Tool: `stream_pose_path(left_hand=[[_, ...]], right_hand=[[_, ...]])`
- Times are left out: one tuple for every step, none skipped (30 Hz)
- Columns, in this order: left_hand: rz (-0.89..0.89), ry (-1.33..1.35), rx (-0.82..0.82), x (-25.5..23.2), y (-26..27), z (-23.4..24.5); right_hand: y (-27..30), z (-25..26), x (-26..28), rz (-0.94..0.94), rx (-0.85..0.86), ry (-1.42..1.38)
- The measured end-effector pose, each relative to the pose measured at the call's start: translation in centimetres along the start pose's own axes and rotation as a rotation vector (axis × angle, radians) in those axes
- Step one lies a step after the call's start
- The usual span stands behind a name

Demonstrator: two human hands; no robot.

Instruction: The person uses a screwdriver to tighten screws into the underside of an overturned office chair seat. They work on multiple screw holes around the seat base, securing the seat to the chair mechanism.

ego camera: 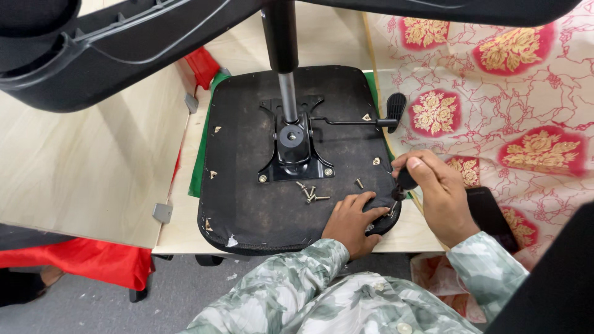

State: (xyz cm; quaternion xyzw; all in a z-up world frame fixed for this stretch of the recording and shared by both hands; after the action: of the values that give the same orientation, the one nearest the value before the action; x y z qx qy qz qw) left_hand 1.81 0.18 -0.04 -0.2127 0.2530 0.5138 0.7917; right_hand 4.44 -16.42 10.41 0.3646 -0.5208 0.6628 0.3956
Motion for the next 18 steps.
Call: stream_pose_path(left_hand=[[-0.002, 0.001, 0.0, 0.1, -0.1, 0.1], [-0.005, 0.001, -0.001, 0.1, -0.1, 0.1], [-0.005, 0.004, 0.003, 0.1, -0.1, -0.1], [-0.011, -0.003, -0.004, 0.2, -0.1, -0.3], [-0.016, -0.011, -0.008, 0.4, -0.1, -0.4], [-0.021, -0.019, -0.012, 0.5, 0.0, -0.6], [-0.022, -0.022, -0.008, 0.5, 0.0, -0.7], [-0.023, -0.025, -0.003, 0.5, 0.0, -0.7], [-0.024, -0.033, -0.001, 0.5, 0.0, -0.5], [-0.036, -0.031, -0.008, 0.4, 0.1, -0.3], [-0.05, -0.029, -0.013, 0.3, 0.2, -0.3], [-0.064, -0.028, -0.017, 0.3, 0.4, -0.4], [-0.068, -0.065, -0.021, 0.3, 0.5, -0.5], [-0.072, -0.102, -0.026, 0.2, 0.7, -0.6], [-0.08, -0.141, -0.035, 0.1, 0.6, -0.6], [-0.084, -0.13, -0.018, 0.1, 0.4, -0.6], [-0.085, -0.115, -0.003, 0.1, 0.2, -0.6], [-0.085, -0.101, 0.012, 0.2, 0.1, -0.6]], right_hand=[[-0.1, 0.1, -0.1, -0.037, -0.008, 0.027], [-0.3, 0.3, -0.4, -0.075, -0.017, 0.054], [-0.3, 0.5, -0.8, -0.117, -0.025, 0.081], [-0.4, 0.8, -1.2, -0.129, -0.046, 0.108], [-0.5, 1.1, -1.8, -0.143, -0.068, 0.134], [-0.5, 1.3, -2.2, -0.156, -0.09, 0.159], [-0.7, 1.4, -2.5, -0.113, -0.085, 0.138], [-0.9, 1.3, -2.5, -0.071, -0.081, 0.116], [-1.2, 1.1, -2.4, -0.024, -0.078, 0.091], [-1.4, 0.7, -2.2, 0.003, -0.064, -0.054], [-1.5, 0.2, -2.0, 0.028, -0.054, -0.199], [-1.6, -0.2, -1.8, 0.052, -0.042, -0.345], [-1.6, -0.6, -1.6, -0.018, -0.052, -0.34], [-1.6, -0.8, -1.3, -0.089, -0.062, -0.335], [-1.8, -1.0, -1.0, -0.153, -0.072, -0.329], [-1.8, -1.2, -0.5, -0.145, -0.082, -0.24], [-1.6, -1.4, -0.2, -0.138, -0.087, -0.148], [-1.6, -1.7, 0.0, -0.133, -0.093, -0.056]])
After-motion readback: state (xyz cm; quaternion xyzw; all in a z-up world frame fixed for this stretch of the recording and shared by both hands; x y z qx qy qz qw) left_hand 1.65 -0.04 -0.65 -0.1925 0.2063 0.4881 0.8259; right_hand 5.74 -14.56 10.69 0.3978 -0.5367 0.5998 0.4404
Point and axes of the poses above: each hand's wrist, its own y-axis away from the middle knuckle, its own z-axis out of the back of the hand, x = y × z, the point moved 2 cm from there along -y, towards the middle knuckle, and after that the axes turned 6 degrees about z, right-handed, at the moved point
